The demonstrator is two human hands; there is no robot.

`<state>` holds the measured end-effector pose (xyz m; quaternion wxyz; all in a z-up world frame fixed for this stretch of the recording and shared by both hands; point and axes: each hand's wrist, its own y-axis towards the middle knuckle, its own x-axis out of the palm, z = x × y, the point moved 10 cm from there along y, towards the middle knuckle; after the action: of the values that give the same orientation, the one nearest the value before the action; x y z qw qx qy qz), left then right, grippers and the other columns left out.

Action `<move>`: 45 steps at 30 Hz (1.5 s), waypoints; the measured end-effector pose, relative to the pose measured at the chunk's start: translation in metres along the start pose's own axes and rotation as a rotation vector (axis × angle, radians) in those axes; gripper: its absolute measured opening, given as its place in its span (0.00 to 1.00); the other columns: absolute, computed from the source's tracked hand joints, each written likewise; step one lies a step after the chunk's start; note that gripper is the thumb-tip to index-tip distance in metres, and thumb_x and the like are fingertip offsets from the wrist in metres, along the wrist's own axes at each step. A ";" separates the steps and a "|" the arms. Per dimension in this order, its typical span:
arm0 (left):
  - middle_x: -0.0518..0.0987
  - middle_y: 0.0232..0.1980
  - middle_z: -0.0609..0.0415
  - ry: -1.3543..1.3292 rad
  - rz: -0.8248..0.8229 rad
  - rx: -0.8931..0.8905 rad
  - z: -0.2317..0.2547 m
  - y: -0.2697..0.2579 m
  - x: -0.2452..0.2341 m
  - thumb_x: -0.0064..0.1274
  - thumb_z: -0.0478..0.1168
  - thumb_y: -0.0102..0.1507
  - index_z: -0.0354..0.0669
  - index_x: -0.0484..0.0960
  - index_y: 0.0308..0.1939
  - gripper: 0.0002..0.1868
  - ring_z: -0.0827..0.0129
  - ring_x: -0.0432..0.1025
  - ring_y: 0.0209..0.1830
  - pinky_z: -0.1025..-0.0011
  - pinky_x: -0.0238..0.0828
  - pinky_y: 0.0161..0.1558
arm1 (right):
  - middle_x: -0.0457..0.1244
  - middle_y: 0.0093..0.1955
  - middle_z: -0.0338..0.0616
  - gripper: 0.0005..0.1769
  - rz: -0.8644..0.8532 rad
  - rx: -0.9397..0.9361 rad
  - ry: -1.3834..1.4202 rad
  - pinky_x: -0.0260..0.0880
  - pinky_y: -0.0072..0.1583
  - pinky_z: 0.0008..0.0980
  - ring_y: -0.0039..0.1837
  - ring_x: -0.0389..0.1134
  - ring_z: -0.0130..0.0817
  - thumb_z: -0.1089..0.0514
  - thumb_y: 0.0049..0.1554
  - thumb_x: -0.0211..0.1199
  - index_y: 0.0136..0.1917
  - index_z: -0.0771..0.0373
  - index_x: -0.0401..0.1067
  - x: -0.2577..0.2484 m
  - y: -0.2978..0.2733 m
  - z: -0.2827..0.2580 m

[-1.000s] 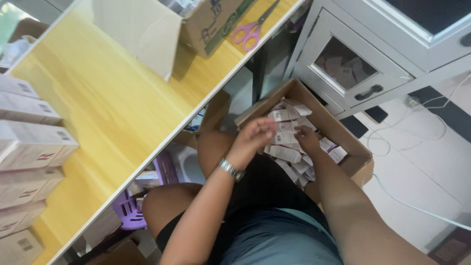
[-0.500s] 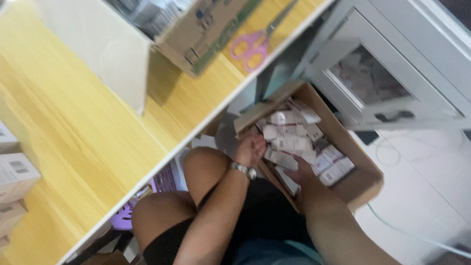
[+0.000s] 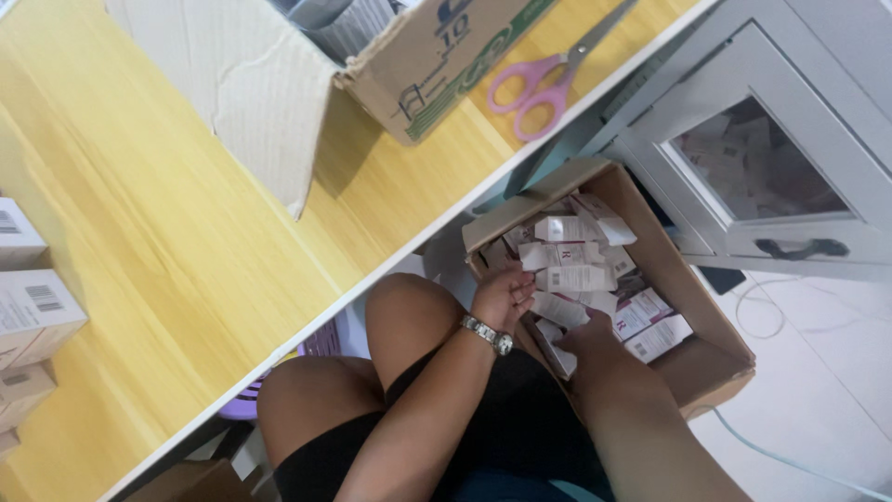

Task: The person repeatedly picks up small white boxes, opens them, places a plastic bottle inside, and closes the box. They then place the completed box into a larger cardboard box on the floor. The process is repeated multiple times.

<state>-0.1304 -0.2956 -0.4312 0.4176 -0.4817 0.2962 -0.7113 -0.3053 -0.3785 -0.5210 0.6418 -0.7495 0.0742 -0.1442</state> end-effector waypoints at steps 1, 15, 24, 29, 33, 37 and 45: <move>0.80 0.44 0.56 0.007 0.013 -0.008 -0.002 0.000 -0.001 0.52 0.45 0.65 0.51 0.76 0.51 0.12 0.66 0.74 0.43 0.65 0.70 0.46 | 0.55 0.74 0.42 0.30 0.008 0.009 0.012 0.50 0.74 0.62 0.73 0.55 0.47 0.45 0.62 0.50 0.75 0.55 0.58 0.001 -0.004 0.004; 0.80 0.41 0.58 -0.138 -0.103 -0.037 0.014 -0.018 0.017 0.54 0.46 0.68 0.49 0.78 0.51 0.11 0.65 0.74 0.42 0.64 0.71 0.46 | 0.56 0.71 0.49 0.23 -0.301 -0.165 -0.146 0.62 0.65 0.44 0.68 0.58 0.48 0.52 0.64 0.54 0.69 0.62 0.63 0.089 -0.066 -0.046; 0.80 0.53 0.50 -0.285 -0.563 -0.001 0.093 -0.170 0.097 0.51 0.46 0.68 0.45 0.77 0.55 0.14 0.58 0.74 0.54 0.61 0.72 0.55 | 0.62 0.62 0.48 0.21 0.298 -0.832 -0.341 0.67 0.61 0.43 0.60 0.65 0.45 0.62 0.58 0.59 0.64 0.64 0.65 0.013 -0.094 -0.083; 0.80 0.55 0.47 -0.364 -0.673 0.077 0.155 -0.262 0.114 0.49 0.45 0.71 0.42 0.76 0.56 0.14 0.56 0.74 0.56 0.60 0.72 0.57 | 0.61 0.60 0.49 0.21 0.298 -1.344 -0.267 0.69 0.63 0.42 0.60 0.66 0.43 0.69 0.57 0.59 0.63 0.65 0.64 0.027 -0.143 -0.098; 0.79 0.56 0.46 -0.384 -0.738 0.175 0.193 -0.314 0.106 0.47 0.46 0.71 0.41 0.76 0.58 0.16 0.56 0.74 0.55 0.60 0.73 0.57 | 0.61 0.58 0.49 0.21 0.042 -1.715 -0.170 0.71 0.64 0.42 0.59 0.67 0.42 0.75 0.56 0.59 0.62 0.66 0.62 0.083 -0.214 -0.105; 0.79 0.57 0.46 -0.395 -0.746 0.274 0.233 -0.345 0.080 0.46 0.45 0.71 0.41 0.76 0.57 0.15 0.55 0.75 0.56 0.59 0.74 0.57 | 0.54 0.62 0.54 0.23 -0.020 -1.760 -0.094 0.61 0.70 0.44 0.66 0.59 0.45 0.73 0.59 0.55 0.64 0.68 0.53 0.126 -0.313 -0.100; 0.80 0.55 0.46 -0.396 -0.635 0.515 0.306 -0.373 -0.003 0.48 0.44 0.71 0.43 0.74 0.57 0.14 0.55 0.75 0.55 0.58 0.73 0.57 | 0.49 0.71 0.55 0.28 -0.884 -2.117 0.132 0.75 0.72 0.48 0.74 0.62 0.46 0.52 0.72 0.55 0.71 0.61 0.40 0.166 -0.596 0.005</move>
<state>0.0404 -0.1214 -0.0151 0.3335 -0.5557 -0.1386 -0.7489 -0.1901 -0.3248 0.0842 -0.4214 -0.8650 -0.0779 -0.2611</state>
